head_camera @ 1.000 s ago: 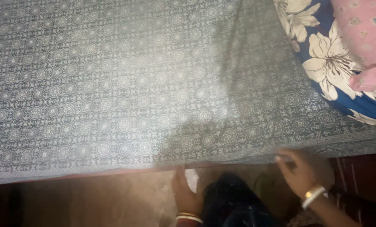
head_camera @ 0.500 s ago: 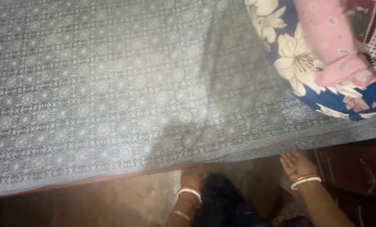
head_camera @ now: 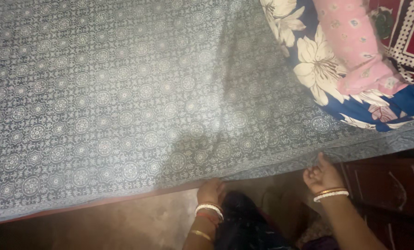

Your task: The person spreads a patterned bedsheet over a bed, smooths it out, and tucks the edges under the mattress. The person then places a floral pillow and a patterned bolster pillow at the head of the bed.

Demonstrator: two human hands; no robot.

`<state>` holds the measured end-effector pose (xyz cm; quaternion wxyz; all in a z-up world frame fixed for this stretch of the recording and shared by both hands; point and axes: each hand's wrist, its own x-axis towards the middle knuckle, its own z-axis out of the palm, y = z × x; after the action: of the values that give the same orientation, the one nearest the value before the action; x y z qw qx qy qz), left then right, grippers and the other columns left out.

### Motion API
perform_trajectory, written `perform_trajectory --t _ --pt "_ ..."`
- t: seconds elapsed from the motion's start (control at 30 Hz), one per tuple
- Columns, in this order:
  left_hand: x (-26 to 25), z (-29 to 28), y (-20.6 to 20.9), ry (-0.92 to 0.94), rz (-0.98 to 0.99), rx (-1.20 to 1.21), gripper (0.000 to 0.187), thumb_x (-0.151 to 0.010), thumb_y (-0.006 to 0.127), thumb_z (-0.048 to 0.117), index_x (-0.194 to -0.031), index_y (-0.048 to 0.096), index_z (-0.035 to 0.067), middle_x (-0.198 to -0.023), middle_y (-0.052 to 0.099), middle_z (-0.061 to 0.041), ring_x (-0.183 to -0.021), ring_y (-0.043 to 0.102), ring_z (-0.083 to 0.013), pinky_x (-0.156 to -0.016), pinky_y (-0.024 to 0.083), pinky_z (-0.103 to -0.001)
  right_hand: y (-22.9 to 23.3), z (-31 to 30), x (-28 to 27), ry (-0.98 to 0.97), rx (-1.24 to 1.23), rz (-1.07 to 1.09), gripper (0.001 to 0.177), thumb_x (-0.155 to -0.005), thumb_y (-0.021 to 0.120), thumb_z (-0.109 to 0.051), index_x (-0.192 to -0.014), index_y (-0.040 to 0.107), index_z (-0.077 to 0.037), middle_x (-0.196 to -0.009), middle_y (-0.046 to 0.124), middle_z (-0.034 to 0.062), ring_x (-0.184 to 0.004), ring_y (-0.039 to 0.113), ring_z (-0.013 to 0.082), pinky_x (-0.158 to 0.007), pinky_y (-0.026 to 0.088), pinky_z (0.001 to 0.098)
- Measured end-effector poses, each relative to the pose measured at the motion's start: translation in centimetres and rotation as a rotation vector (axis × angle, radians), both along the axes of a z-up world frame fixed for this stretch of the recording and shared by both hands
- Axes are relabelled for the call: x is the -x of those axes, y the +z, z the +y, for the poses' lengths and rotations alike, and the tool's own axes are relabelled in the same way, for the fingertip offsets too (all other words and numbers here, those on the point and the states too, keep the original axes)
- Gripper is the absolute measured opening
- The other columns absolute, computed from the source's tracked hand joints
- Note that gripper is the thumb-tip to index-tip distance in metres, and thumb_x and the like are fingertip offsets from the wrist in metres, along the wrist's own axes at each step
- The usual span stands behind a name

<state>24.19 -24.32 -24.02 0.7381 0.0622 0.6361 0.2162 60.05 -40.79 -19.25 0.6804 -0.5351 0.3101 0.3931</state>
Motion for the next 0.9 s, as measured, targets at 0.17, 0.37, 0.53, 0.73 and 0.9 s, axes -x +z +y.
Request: perform_trajectory --t 0.17,0.37,0.53,0.73,0.9 --pt "-0.4 -0.6 -1.7 -0.013 -0.161 0.099 0.03 -0.099 0.052 0.032 -0.121 0.063 0.015 -0.113 0.076 -0.002 -0.106 0.072 -0.0224 -0.084 0.052 -0.046 -1.2 -0.3 -0.8 0.061 -0.073 0.003 0.029 -0.096 0.079 -0.035 -0.106 0.058 -0.018 -0.092 0.048 -0.0016 -0.092 0.05 0.0171 -0.091 0.049 0.0396" --pt "-2.3 -0.8 -2.5 -0.03 -0.167 0.132 0.034 -0.102 0.05 0.028 -0.13 0.062 0.014 -0.131 0.07 -0.004 -0.118 0.068 -0.0256 -0.093 0.052 -0.048 -2.5 -0.3 -1.7 0.09 0.102 -0.068 0.043 -0.095 0.072 -0.033 -0.131 0.057 -0.014 -0.125 0.057 0.0074 -0.116 0.055 0.0242 -0.104 0.045 0.0439" --pt "-3.2 -0.1 1.0 -0.032 -0.132 0.05 0.037 -0.097 0.058 0.024 -0.13 0.062 0.007 -0.127 0.071 -0.01 -0.114 0.07 -0.0265 -0.089 0.054 -0.043 -3.7 -0.8 -2.4 0.014 0.02 -0.049 0.042 -0.097 0.079 -0.032 -0.123 0.054 -0.01 -0.107 0.052 0.0035 -0.098 0.052 0.0198 -0.094 0.051 0.0421" --pt "-3.6 0.3 6.5 -0.08 0.019 0.075 0.043 -0.096 0.064 0.027 -0.133 0.063 0.007 -0.127 0.071 -0.008 -0.117 0.066 -0.0242 -0.091 0.054 -0.04 -2.4 -0.5 -1.2 -0.087 -0.003 -0.098 0.037 -0.09 0.084 -0.027 -0.114 0.06 -0.012 -0.084 0.051 0.0 -0.076 0.051 0.0142 -0.077 0.051 0.0318" --pt "-3.8 -0.3 6.6 0.08 -0.082 0.08 0.047 -0.096 0.061 0.024 -0.139 0.057 0.005 -0.135 0.066 -0.012 -0.126 0.063 -0.0287 -0.097 0.055 -0.046 -0.4 0.5 -1.1 -0.117 -0.05 -0.022 0.047 -0.089 0.089 -0.036 -0.109 0.054 -0.01 -0.08 0.051 0.0018 -0.07 0.053 0.0177 -0.066 0.049 0.0334"
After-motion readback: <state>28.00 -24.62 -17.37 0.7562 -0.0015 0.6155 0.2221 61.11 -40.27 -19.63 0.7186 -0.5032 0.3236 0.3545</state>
